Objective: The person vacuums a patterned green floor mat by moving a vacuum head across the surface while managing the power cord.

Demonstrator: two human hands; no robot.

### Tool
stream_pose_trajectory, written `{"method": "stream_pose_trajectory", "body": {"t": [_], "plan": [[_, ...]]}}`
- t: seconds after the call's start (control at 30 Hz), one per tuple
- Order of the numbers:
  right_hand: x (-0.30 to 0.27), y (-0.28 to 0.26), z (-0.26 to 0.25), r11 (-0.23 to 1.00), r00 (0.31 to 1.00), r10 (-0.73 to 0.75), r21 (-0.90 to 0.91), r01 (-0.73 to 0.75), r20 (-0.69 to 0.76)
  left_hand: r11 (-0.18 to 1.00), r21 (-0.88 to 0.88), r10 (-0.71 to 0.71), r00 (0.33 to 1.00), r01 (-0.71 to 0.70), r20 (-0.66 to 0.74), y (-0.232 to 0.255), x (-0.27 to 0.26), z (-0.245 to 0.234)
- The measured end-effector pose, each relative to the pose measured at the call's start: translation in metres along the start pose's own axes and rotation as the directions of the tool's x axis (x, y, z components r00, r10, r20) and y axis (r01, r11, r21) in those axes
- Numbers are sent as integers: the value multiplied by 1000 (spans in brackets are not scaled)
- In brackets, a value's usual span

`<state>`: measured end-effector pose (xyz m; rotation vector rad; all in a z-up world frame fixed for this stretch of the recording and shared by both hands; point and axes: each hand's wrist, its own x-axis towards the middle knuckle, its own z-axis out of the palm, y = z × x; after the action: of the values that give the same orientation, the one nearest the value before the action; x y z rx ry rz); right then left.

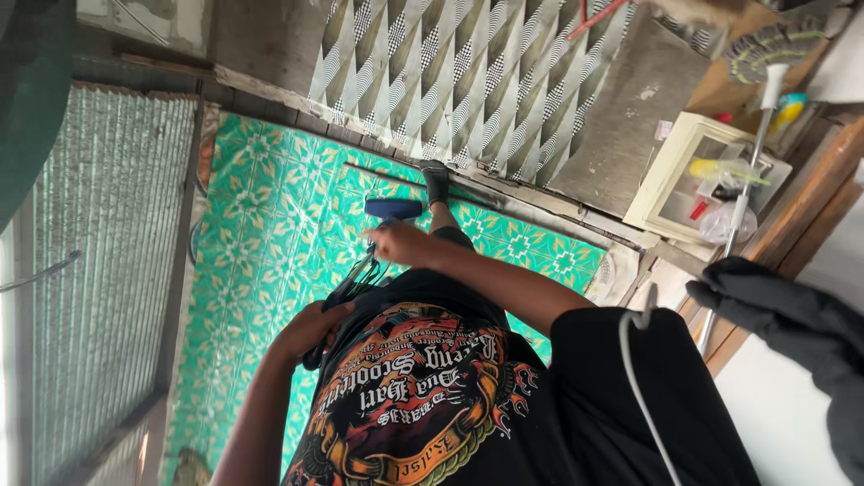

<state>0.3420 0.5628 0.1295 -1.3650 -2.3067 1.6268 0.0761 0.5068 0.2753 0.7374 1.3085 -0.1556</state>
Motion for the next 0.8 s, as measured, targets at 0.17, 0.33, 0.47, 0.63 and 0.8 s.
{"method": "stream_pose_trajectory", "body": {"t": [0.17,0.33,0.47,0.63,0.8], "plan": [[-36,-88,82,993,993,-115,-36,116,22,987,48,150,988,-151,22,-91,-12,18],[-32,-80,205,965,956,-218,-189,181,-196,921,159,347,934,-356,81,-212,-2,32],[-63,-98,294,972,971,-108,-227,58,-215,937,13,349,935,-350,70,-305,2,44],[-114,-124,387,993,962,7,-112,-39,-272,906,-101,417,908,-411,46,-412,3,87],[-153,-118,477,999,886,25,29,-13,-464,895,-277,359,933,-349,-16,-474,1,138]]}}
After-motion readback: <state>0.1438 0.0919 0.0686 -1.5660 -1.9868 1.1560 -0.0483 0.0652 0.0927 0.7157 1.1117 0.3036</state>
